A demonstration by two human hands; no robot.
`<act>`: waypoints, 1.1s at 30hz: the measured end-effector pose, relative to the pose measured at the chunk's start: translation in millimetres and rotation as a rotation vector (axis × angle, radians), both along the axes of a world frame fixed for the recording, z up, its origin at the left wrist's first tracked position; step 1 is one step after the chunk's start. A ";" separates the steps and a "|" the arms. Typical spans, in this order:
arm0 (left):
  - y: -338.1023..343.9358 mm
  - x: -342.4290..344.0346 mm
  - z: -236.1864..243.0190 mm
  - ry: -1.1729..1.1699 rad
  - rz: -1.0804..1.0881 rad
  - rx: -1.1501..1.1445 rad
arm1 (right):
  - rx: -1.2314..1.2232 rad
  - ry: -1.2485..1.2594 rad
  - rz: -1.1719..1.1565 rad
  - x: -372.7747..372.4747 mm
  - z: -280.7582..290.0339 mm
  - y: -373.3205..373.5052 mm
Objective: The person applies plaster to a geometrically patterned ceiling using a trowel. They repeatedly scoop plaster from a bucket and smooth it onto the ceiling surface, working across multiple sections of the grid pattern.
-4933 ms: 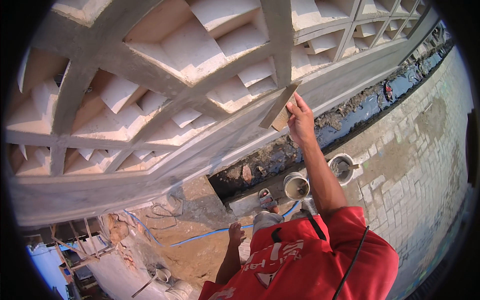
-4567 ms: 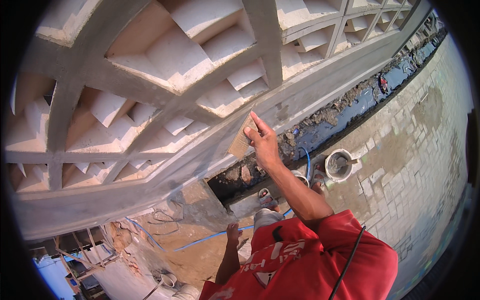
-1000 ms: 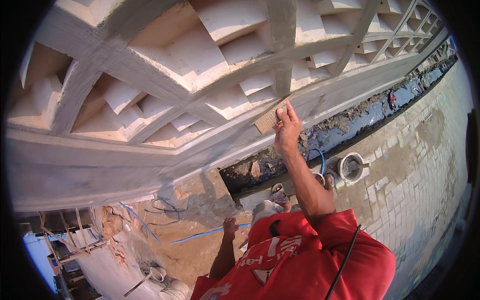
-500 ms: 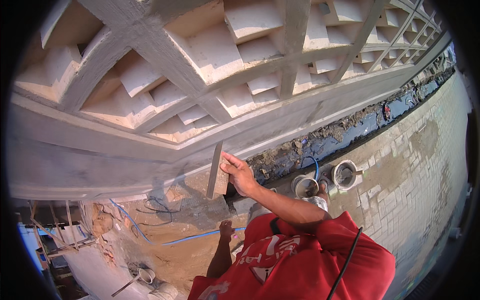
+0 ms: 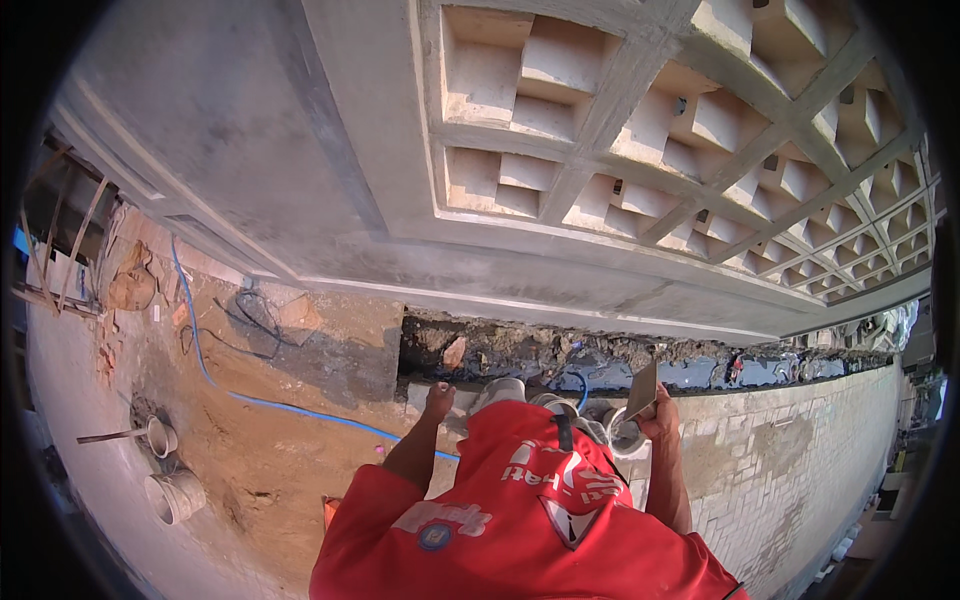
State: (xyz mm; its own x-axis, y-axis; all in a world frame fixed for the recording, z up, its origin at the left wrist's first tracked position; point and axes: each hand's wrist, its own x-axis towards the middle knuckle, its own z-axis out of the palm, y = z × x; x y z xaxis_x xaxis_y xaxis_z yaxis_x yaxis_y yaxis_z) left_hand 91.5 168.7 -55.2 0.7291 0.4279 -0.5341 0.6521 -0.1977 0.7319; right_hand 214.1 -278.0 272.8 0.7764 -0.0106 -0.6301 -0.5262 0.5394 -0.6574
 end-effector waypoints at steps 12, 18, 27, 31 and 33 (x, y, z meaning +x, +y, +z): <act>-33.9 -20.5 13.9 0.118 0.018 -0.023 | 0.038 -0.121 0.092 -1.3 85.8 58.3; 2.3 -68.3 -65.4 -0.141 -0.218 0.317 | 0.098 -0.131 0.213 8.4 44.7 41.0; -18.0 -59.3 53.3 0.360 0.328 -0.449 | 0.099 -0.165 0.132 -0.2 65.2 37.9; -17.4 -63.6 22.1 0.136 0.060 -0.270 | 0.151 -0.197 0.141 9.9 62.2 27.6; -23.9 -60.9 17.0 0.058 -0.038 -0.208 | 0.179 -0.228 0.165 11.6 59.7 15.9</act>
State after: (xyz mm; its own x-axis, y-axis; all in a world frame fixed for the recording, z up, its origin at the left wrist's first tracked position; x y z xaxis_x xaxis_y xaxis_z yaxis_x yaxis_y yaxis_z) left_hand 30.6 144.8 -38.2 0.7080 0.2770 -0.6496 0.6893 -0.0712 0.7209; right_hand 225.7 -262.1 332.5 0.8799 0.2221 -0.4201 -0.4660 0.5765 -0.6712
